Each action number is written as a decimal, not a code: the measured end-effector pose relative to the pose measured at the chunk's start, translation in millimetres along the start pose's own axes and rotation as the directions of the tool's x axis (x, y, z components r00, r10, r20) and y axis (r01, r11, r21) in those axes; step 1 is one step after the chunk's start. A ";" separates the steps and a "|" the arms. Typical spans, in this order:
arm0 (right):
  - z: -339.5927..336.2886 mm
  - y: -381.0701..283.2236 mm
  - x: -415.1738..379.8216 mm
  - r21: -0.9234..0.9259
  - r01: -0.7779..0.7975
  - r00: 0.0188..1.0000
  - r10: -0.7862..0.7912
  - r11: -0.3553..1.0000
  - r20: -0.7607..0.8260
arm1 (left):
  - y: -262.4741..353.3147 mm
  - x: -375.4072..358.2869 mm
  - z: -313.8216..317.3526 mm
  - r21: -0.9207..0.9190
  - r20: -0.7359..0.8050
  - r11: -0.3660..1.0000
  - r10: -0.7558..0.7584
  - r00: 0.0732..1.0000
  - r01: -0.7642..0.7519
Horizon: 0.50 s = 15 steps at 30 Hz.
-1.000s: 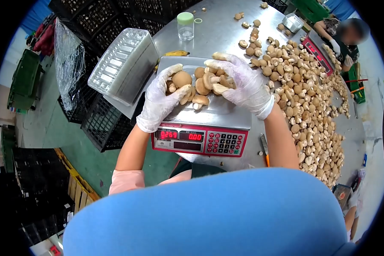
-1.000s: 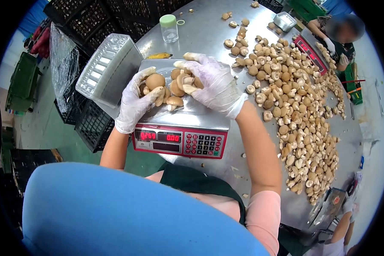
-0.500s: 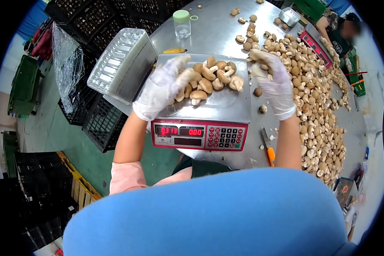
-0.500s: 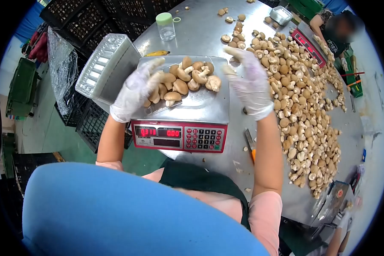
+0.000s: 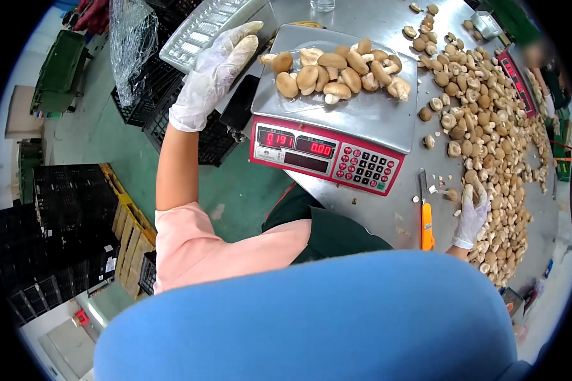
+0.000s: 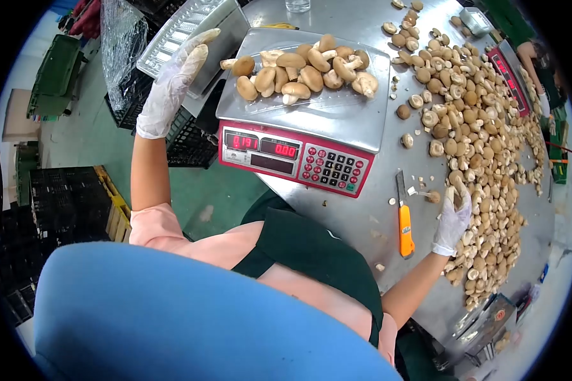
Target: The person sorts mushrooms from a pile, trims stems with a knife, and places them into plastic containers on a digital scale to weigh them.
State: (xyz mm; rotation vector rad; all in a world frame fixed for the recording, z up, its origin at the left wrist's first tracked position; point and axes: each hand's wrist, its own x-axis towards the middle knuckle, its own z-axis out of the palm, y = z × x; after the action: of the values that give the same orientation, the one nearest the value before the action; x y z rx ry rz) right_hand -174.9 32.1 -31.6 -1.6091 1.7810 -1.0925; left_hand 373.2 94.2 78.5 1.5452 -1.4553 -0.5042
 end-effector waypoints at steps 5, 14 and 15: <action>34.1 -62.3 -1.4 -0.122 0.412 0.910 -0.403 0.903 0.096 | -4.2 -0.8 22.3 0.012 -0.021 0.999 0.033 0.999 -0.033; 108.2 -149.5 34.6 0.074 0.687 0.693 -0.682 0.723 0.234 | -39.7 -3.4 39.4 0.381 0.026 0.902 0.210 0.977 -0.204; 119.0 -153.7 39.1 0.020 0.721 0.671 -0.705 0.693 0.230 | -33.7 -3.8 39.1 0.443 0.005 0.876 0.211 0.977 -0.191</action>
State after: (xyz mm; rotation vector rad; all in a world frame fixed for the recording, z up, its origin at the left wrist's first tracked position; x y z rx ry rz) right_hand 1.5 -30.2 34.3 -2.4757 1.0321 -1.0940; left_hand 359.6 80.3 30.6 1.7075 -1.7564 -0.0078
